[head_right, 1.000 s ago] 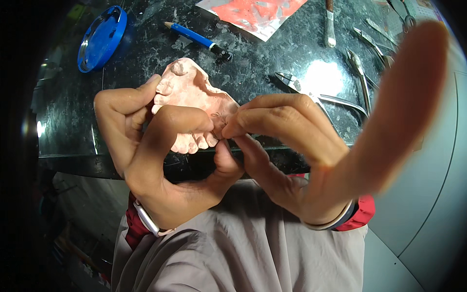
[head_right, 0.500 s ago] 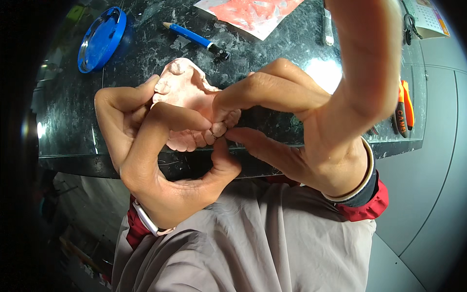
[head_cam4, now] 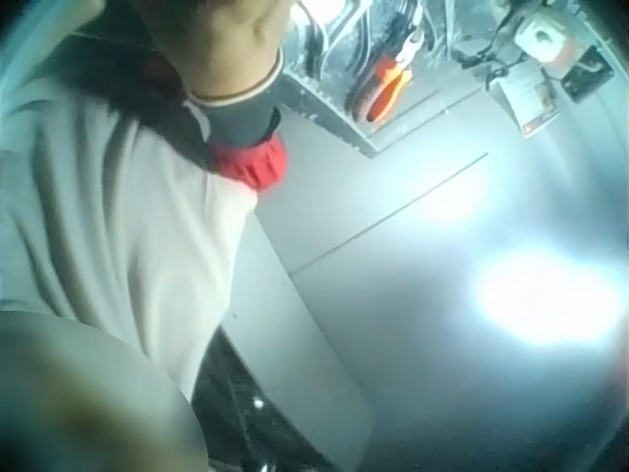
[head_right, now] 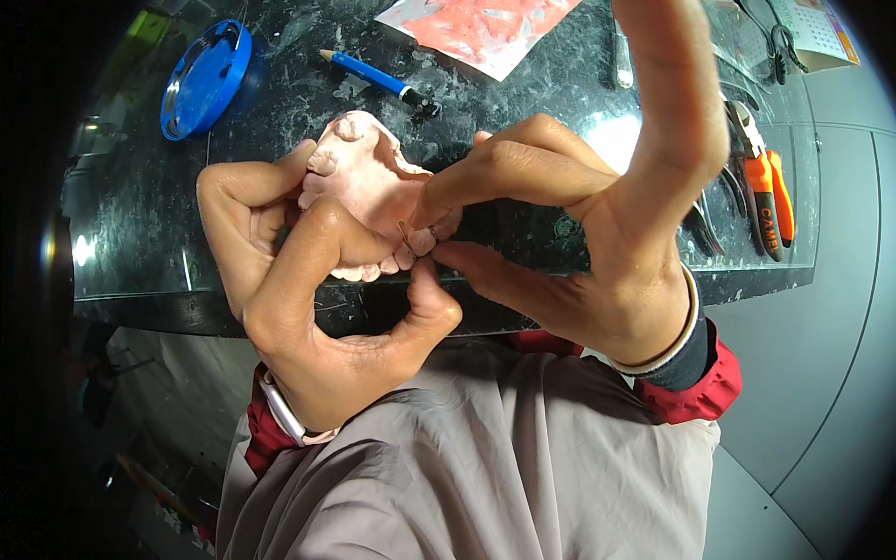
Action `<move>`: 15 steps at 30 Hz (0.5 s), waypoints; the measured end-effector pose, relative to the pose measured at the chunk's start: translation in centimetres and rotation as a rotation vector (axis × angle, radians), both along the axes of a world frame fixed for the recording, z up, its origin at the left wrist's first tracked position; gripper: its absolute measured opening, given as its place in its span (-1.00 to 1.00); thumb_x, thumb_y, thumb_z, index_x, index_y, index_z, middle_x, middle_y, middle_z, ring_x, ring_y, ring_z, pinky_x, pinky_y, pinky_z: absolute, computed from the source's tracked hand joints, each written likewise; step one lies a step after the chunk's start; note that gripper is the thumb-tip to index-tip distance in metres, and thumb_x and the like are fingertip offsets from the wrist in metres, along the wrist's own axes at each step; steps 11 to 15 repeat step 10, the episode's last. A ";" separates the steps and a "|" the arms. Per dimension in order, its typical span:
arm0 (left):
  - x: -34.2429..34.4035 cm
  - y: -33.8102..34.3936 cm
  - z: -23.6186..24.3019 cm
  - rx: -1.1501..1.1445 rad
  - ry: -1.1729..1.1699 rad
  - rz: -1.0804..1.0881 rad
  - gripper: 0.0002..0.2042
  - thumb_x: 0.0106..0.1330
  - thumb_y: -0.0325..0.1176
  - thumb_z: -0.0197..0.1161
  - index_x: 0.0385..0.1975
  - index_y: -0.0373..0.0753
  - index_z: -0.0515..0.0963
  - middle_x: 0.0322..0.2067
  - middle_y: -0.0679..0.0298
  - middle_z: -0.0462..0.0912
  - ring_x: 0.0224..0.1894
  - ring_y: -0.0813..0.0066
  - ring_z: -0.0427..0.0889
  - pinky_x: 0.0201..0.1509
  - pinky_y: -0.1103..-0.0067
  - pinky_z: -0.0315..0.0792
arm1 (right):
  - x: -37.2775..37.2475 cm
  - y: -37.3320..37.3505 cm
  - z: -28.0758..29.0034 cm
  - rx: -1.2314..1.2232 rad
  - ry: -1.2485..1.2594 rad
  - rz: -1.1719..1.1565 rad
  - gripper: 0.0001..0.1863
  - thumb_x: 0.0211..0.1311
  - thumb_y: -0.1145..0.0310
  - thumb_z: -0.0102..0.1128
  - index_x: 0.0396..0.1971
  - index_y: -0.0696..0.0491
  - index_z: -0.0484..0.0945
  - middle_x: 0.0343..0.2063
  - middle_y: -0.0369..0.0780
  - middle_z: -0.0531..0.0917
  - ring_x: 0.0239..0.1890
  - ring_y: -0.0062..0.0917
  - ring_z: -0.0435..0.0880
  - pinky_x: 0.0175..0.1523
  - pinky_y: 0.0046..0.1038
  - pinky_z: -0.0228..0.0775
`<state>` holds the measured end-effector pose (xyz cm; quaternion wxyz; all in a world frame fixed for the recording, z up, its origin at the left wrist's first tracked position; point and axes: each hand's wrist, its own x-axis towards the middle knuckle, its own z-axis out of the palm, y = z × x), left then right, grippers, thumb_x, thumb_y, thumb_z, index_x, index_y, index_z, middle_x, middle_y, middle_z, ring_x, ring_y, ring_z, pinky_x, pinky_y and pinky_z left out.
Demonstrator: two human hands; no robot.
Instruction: Fitting and adjusting metal wire clasps onto a dental plaster model.
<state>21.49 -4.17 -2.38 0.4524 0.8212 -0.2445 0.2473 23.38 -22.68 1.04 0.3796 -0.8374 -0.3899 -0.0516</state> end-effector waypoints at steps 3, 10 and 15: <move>0.0 0.1 0.1 0.009 0.007 -0.002 -0.77 -0.28 -0.36 0.39 -0.65 -0.28 0.49 -0.31 0.11 0.28 -0.26 0.37 0.38 -0.30 0.54 0.40 | 0.0 -0.1 -1.1 0.098 -0.075 0.012 0.38 -0.08 0.56 0.44 0.27 0.05 -0.75 -0.44 -0.13 0.69 -0.35 -0.37 0.69 0.05 -0.20 0.41; -0.1 0.2 0.2 0.020 0.070 0.020 -0.78 -0.24 -0.34 0.37 -0.57 -0.26 0.56 -0.35 0.18 0.33 -0.24 0.35 0.35 -0.30 0.56 0.37 | 0.1 0.0 -0.7 0.076 -0.019 0.000 0.37 -0.06 0.55 0.43 0.27 0.05 -0.75 -0.43 -0.14 0.69 -0.33 -0.38 0.69 0.06 -0.18 0.39; -0.1 0.2 0.2 0.020 0.070 0.020 -0.78 -0.24 -0.34 0.37 -0.57 -0.26 0.56 -0.35 0.18 0.33 -0.24 0.35 0.35 -0.30 0.56 0.37 | 0.1 0.0 -0.7 0.076 -0.019 0.000 0.37 -0.06 0.55 0.43 0.27 0.05 -0.75 -0.43 -0.14 0.69 -0.33 -0.38 0.69 0.06 -0.18 0.39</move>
